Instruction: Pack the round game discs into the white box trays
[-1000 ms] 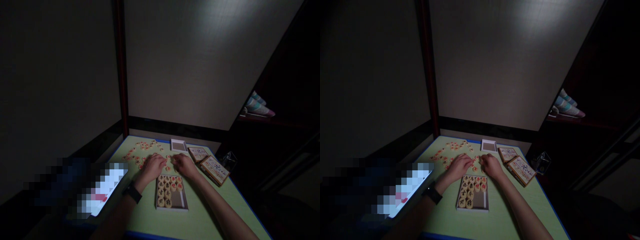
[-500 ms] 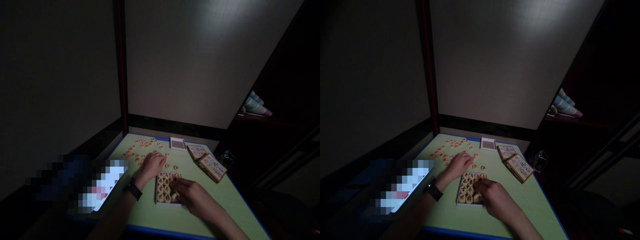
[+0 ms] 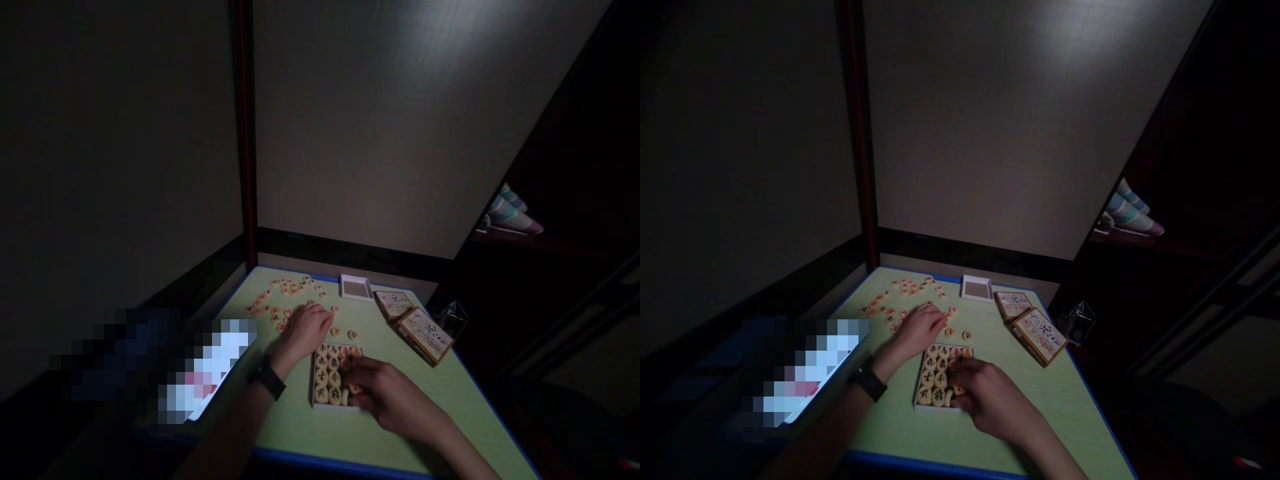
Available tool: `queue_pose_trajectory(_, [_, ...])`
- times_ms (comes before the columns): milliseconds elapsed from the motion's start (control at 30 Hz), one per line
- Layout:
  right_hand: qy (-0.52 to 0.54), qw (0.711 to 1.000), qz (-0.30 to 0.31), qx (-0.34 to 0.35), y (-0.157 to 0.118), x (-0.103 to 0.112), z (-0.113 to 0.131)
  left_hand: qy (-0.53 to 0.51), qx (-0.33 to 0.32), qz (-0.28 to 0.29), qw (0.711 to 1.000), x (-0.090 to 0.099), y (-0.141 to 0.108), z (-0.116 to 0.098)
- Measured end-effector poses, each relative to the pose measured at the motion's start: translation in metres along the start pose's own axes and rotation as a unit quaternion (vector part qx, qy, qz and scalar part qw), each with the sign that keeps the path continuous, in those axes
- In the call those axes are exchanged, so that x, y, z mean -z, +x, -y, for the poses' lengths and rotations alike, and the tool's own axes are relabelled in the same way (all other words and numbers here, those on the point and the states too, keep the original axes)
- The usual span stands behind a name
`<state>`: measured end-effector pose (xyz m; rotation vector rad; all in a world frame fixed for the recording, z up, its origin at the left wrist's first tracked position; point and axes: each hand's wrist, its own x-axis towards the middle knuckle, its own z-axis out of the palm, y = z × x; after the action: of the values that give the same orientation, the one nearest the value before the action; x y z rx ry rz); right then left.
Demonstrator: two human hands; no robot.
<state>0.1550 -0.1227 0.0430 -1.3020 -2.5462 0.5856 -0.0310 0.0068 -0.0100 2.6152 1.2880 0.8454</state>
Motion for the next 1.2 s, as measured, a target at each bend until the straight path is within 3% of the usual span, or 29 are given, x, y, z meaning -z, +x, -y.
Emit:
queue_pose_trajectory(600, [-0.140, 0.988, 0.060, -0.021, 0.009, 0.006, 0.004, 0.004, 0.001, -0.010, 1.000, -0.002, 0.000, 0.000])
queue_pose_trajectory(800, [-0.226, 0.973, 0.013, -0.030, 0.006, -0.001, -0.001, 0.004, -0.004, -0.012, 1.000, 0.000, 0.000, 0.000])
queue_pose_trajectory(1000, [-0.171, 0.985, 0.011, -0.014, -0.001, 0.006, -0.005, 0.001, -0.006, -0.019, 1.000, 0.001, 0.000, -0.002])
queue_pose_trajectory(1200, [-0.201, 0.975, 0.016, -0.092, -0.001, 0.006, 0.006, 0.000, -0.004, -0.014, 1.000, 0.002, -0.001, -0.001])
